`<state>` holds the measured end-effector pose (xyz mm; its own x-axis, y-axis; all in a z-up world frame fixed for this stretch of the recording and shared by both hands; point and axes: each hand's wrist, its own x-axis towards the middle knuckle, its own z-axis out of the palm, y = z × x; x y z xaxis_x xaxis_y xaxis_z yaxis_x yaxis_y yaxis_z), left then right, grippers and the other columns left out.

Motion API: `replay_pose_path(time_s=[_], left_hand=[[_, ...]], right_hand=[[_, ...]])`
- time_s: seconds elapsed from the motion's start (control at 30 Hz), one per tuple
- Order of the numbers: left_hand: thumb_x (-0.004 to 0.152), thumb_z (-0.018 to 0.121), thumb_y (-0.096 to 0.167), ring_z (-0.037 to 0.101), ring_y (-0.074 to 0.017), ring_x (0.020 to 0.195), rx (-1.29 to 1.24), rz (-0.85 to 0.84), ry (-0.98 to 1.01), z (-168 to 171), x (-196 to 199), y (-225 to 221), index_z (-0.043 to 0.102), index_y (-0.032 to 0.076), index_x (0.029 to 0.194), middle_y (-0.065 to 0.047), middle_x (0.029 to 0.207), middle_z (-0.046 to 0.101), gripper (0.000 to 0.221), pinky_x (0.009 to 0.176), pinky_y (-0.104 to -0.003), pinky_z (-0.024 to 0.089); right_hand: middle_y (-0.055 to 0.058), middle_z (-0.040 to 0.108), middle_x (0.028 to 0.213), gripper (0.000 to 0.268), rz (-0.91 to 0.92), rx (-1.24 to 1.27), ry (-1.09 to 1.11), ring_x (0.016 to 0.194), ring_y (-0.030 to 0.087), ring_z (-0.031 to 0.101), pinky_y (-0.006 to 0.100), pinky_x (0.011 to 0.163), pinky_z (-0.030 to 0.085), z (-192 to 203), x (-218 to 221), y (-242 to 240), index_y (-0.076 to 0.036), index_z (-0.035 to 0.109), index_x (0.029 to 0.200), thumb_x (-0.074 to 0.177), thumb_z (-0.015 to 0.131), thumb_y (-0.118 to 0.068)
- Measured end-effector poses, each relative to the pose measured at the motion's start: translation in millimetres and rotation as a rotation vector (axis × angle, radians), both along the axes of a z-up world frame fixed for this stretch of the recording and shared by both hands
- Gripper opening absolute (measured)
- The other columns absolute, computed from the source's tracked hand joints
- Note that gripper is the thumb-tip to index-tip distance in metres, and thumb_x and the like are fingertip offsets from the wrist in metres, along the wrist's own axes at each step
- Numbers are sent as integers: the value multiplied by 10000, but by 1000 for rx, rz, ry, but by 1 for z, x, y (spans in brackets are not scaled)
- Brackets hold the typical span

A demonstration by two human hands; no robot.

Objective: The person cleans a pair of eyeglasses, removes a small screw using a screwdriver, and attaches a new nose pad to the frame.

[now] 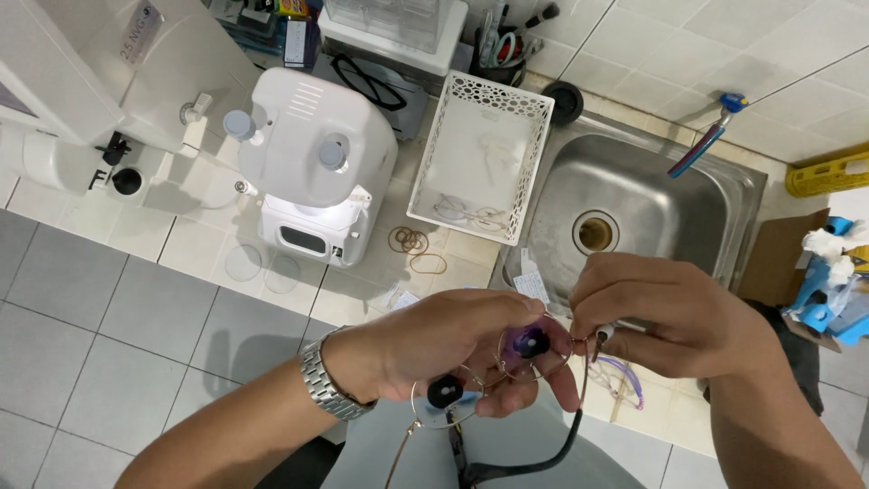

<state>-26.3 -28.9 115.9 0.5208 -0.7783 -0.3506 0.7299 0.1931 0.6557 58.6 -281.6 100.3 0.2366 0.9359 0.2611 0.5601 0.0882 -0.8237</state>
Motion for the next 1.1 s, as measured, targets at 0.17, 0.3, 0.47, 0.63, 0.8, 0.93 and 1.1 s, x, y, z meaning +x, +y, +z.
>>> replay_pose_path(time_s=[0.17,0.3,0.47,0.63,0.8,0.93,1.1], left_hand=[[1075,347,283,484,-168,542,31,-18,38,10,2,0,577,1,1028,-244,1008,732,367,499,-261,319],[1097,315,255,492,-174,544,6,-62,25,15,3,-2,565,3,1033,-267,1051,728,360,489,-246,311],[1059,359,338,499,-143,549,-22,-149,122,0,6,-10,610,-3,983,-163,901,653,431,504,-259,322],[948,372,262,320,-111,541,143,-117,236,10,8,-15,599,-23,951,-66,740,487,365,463,-260,234],[1009,315,262,275,-120,573,242,-141,181,-2,8,-16,511,53,926,-29,726,420,298,508,-277,257],[967,311,247,227,-142,594,285,-124,174,-5,8,-17,479,45,915,-43,734,385,267,520,-291,224],[996,268,324,265,-151,635,485,-188,-22,1,12,-11,504,70,984,-11,752,350,347,568,-302,275]], right_hand=[[82,648,953,169,-2,19,-78,779,213,644,316,721,543,8,-7,1,-66,650,1058,1009,508,-142],[90,662,944,177,-10,51,0,764,213,663,316,707,557,6,-12,-5,-60,656,1061,1008,525,-166],[92,633,947,123,-19,7,3,757,220,622,306,681,528,9,-16,-3,-61,637,1042,979,537,-91],[125,631,1004,127,18,-63,1,804,274,550,356,702,470,1,-17,0,-45,610,1087,993,531,-79],[97,655,922,132,6,-72,-14,804,257,597,354,681,496,-13,-15,5,-28,631,1075,950,591,-12],[102,673,948,131,8,-97,25,819,261,619,370,681,500,-16,-15,6,-44,651,1073,950,606,-26],[96,720,983,274,-101,-215,111,817,255,660,392,705,533,-7,-14,4,-51,672,1204,960,591,-146]])
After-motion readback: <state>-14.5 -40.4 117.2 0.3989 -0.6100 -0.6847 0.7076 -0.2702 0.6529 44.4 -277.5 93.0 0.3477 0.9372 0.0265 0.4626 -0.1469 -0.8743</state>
